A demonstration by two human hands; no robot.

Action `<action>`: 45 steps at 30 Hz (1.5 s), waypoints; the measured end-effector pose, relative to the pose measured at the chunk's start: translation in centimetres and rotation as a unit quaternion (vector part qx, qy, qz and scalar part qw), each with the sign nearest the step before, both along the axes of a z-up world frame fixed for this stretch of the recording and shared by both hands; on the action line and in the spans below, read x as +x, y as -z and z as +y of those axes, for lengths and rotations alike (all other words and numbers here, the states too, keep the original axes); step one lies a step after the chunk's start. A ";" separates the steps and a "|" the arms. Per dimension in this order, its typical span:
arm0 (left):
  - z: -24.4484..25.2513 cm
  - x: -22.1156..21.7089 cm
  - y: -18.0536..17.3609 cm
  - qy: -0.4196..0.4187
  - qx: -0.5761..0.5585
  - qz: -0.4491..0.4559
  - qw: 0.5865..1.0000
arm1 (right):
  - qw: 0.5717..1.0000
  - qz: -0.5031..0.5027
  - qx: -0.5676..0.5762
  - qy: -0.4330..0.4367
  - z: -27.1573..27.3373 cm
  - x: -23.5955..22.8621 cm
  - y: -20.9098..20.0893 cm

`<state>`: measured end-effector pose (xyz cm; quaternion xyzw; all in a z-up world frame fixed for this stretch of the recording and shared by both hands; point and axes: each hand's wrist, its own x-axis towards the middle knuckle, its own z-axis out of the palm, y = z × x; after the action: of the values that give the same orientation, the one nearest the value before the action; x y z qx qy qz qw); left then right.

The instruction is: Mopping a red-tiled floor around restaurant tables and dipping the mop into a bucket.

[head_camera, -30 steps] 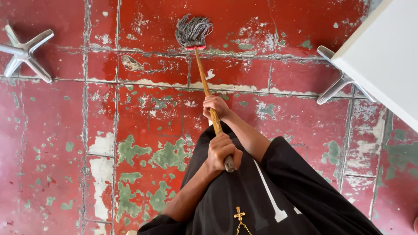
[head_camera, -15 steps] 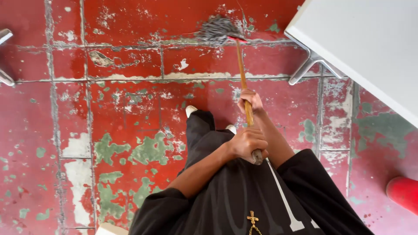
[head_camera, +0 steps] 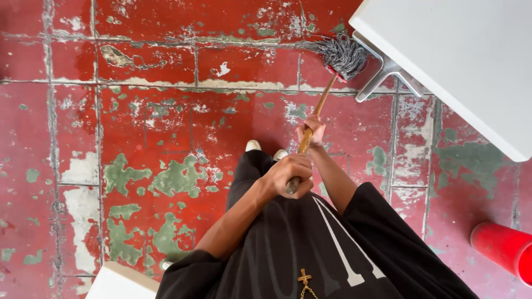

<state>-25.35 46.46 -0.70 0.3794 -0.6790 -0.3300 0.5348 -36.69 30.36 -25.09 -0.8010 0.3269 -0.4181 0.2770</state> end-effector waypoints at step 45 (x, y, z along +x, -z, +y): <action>-3.0 -18.7 1.3 0.130 -0.042 -0.021 0.990 | 0.999 -0.015 0.039 -0.006 -0.9 -19.7 -2.8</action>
<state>-44.09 43.41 -2.01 0.2714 -0.7470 -0.3599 0.4887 -56.43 29.48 -22.24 -0.7853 0.3341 -0.4149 0.3154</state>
